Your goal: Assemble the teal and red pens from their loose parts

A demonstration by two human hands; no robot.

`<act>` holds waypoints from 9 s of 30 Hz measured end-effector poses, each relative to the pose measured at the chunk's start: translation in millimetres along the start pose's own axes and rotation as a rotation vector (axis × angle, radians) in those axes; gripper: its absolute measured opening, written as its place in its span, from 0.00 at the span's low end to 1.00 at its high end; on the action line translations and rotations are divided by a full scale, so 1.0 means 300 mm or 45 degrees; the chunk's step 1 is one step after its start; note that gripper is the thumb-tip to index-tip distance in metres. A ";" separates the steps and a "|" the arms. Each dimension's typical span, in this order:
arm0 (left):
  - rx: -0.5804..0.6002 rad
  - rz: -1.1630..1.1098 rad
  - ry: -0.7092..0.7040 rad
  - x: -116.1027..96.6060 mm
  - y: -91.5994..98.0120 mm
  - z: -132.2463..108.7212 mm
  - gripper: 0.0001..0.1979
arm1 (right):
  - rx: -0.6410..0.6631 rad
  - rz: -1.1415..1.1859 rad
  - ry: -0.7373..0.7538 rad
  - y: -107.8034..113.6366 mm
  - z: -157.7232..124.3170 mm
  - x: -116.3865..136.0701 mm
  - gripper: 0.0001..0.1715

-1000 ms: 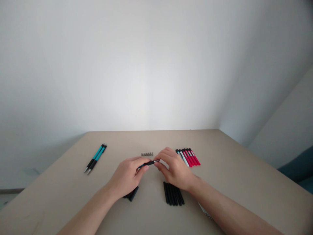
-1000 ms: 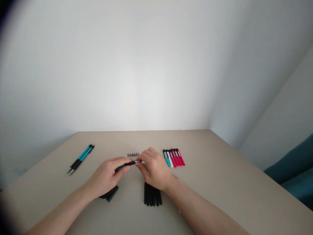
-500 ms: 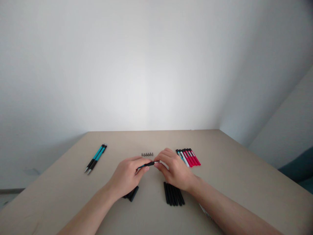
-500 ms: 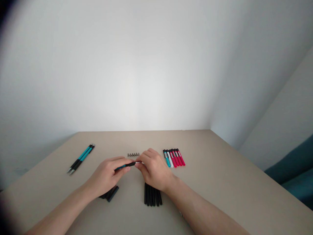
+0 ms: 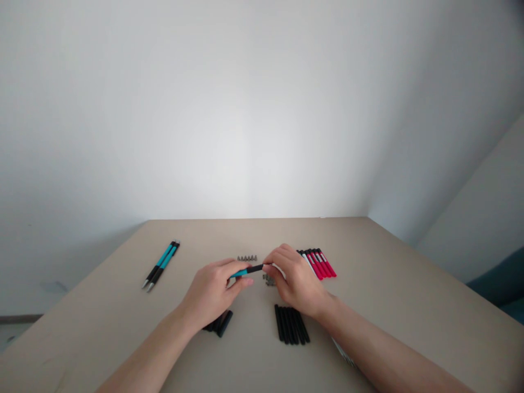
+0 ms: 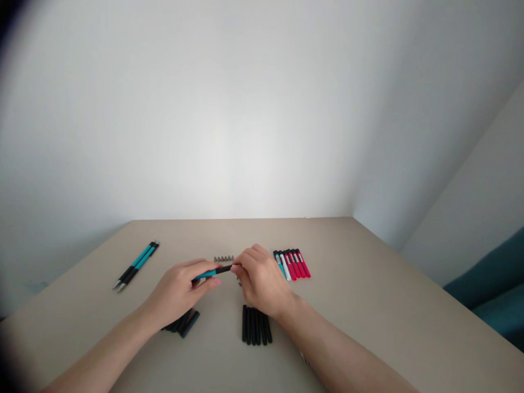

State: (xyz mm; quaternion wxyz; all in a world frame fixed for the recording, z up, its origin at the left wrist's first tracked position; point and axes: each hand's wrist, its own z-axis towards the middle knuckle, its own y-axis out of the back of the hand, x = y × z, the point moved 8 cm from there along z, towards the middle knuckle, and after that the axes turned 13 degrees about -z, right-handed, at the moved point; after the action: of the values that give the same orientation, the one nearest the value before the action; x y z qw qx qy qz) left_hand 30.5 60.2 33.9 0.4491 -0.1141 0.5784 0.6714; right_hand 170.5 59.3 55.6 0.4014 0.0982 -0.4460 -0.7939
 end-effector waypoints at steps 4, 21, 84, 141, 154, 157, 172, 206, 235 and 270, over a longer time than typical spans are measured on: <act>-0.114 -0.080 0.072 0.022 0.032 0.004 0.17 | -0.155 -0.024 -0.107 0.027 -0.007 -0.043 0.07; -0.656 -1.275 0.346 0.138 0.104 -0.002 0.14 | -0.212 0.008 -0.125 0.045 -0.009 -0.049 0.08; -0.662 -1.782 0.323 0.122 0.093 0.008 0.13 | -0.172 -0.029 -0.092 0.049 -0.008 -0.027 0.11; -0.586 -2.501 0.055 0.077 0.125 0.013 0.07 | 0.121 0.052 0.096 -0.043 -0.024 0.024 0.08; -0.514 -2.446 0.224 0.067 0.079 0.023 0.12 | 0.112 0.116 0.086 -0.032 -0.017 0.035 0.08; -0.482 -2.336 0.288 0.057 0.054 0.027 0.08 | 0.153 0.212 0.139 -0.032 -0.019 0.057 0.11; -0.274 -1.839 0.362 0.056 -0.029 0.012 0.09 | 0.131 0.154 -0.054 -0.039 -0.015 0.045 0.04; -0.416 -1.466 0.169 0.063 0.036 0.009 0.12 | 0.158 0.051 0.015 -0.017 -0.007 0.046 0.32; -0.249 -1.112 0.234 0.031 0.028 0.009 0.28 | 0.189 0.074 -0.021 -0.022 -0.010 0.044 0.32; -0.515 -1.163 0.299 0.059 0.092 -0.006 0.32 | 0.243 0.102 -0.087 -0.039 -0.015 0.036 0.32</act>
State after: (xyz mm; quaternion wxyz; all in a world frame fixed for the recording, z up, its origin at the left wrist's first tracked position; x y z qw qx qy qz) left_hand -0.5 69.0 40.0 0.5974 -0.5145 0.3747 0.4878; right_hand 159.3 52.0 46.0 0.4064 0.0910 -0.5364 -0.7341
